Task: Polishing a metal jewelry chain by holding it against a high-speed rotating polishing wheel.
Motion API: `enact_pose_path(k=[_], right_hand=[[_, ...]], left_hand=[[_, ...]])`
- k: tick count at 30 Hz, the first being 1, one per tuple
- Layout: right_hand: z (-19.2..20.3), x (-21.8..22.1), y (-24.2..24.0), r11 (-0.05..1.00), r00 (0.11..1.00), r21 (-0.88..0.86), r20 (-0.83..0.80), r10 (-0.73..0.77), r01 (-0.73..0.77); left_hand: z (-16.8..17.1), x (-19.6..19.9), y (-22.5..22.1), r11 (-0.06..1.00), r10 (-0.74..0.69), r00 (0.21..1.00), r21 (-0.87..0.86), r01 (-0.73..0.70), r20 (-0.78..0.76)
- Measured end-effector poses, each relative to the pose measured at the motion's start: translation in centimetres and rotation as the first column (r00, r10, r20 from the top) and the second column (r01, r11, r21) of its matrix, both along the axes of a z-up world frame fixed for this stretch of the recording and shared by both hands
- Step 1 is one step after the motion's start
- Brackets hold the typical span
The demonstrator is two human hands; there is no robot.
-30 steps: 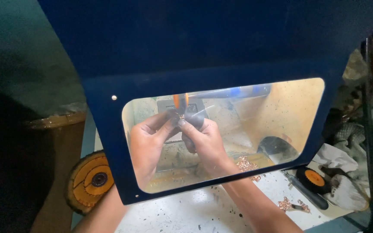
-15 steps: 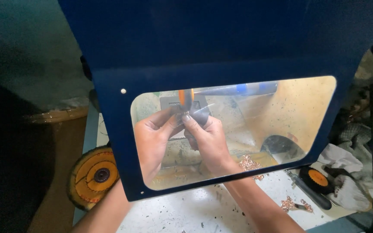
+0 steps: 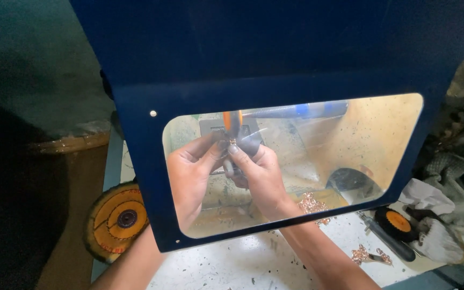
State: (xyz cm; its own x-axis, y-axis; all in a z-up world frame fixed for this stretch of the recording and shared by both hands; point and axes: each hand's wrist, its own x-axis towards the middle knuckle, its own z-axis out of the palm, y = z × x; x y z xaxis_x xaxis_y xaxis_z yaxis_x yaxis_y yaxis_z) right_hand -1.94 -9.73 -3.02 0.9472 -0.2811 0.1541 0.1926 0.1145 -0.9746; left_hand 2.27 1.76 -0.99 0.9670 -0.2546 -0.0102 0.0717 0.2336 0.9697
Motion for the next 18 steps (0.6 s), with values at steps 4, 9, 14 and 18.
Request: enact_pose_path(k=[4,9,14,18], right_hand=[[-0.5,0.1,-0.2,1.000,0.999,0.015,0.030,0.011,-0.012],[0.6,-0.6,0.1,0.993,0.995,0.098,0.092,0.049,-0.058],[0.5,-0.4,0.2,0.992,0.997,0.115,0.059,0.048,-0.055],[0.6,-0.5,0.2,0.989,0.998,0.141,0.054,0.043,-0.051]], left_hand=[[0.1,-0.2,0.0,1.000,-0.002,1.000,0.009,0.002,0.015],[-0.1,0.0,0.1,1.000,-0.008,0.999,0.005,0.008,0.044],[0.0,0.0,0.0,1.000,0.005,0.999,0.006,-0.005,0.051],[0.7,-0.4,0.3,0.999,0.000,0.998,0.035,-0.002,0.057]])
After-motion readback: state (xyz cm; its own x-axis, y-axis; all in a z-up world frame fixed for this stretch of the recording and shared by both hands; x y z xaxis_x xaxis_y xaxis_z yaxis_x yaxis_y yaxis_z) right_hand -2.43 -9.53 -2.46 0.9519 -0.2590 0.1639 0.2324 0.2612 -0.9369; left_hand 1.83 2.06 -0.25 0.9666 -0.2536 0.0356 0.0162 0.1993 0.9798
